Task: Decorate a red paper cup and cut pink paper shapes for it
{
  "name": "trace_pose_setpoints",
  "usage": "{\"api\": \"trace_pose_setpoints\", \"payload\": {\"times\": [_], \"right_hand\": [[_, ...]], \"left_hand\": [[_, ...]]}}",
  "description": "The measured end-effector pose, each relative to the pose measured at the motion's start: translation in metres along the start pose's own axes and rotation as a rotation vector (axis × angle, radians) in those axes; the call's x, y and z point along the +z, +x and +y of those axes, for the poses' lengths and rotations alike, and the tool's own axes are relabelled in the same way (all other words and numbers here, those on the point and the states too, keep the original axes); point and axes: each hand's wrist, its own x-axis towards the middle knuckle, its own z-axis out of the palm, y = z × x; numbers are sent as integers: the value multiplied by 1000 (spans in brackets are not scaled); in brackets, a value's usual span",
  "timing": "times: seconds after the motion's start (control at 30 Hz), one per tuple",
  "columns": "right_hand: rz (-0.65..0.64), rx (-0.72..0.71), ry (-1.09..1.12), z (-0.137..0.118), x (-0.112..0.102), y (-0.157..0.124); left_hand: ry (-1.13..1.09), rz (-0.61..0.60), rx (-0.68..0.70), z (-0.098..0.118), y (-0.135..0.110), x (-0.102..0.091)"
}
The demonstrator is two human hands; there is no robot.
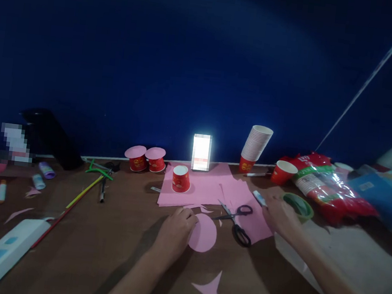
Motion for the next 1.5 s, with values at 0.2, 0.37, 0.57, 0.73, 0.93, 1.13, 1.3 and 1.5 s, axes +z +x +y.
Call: {"api": "trace_pose_setpoints", "payload": {"times": [0.2, 0.37, 0.57, 0.73, 0.93, 1.13, 1.3, 1.5], "right_hand": [[94, 67, 412, -11, -21, -10], [-193, 99, 1287, -52, -39, -29], [-515, 356, 1923, -101, -35, -37], [-488, 213, 1834, -115, -17, -41], [-279, -360, 1072, -106, -15, -54], [-205, -517, 736, -101, -6, -56], [-254, -515, 785, -100, -9, -53], [-176, -433, 970, -102, -15, -54]], "left_hand": [[-9, 13, 13, -3, 1, 3], [-9, 18, 4, -3, 1, 2], [-110, 60, 20, -6, 0, 2], [-168, 16, 86, -14, -4, 1], [-285, 13, 168, -20, -7, -3], [-288, 15, 165, -22, -7, 1], [-276, 6, 159, -20, -7, -2], [-275, 16, 155, -19, -6, -1]]}}
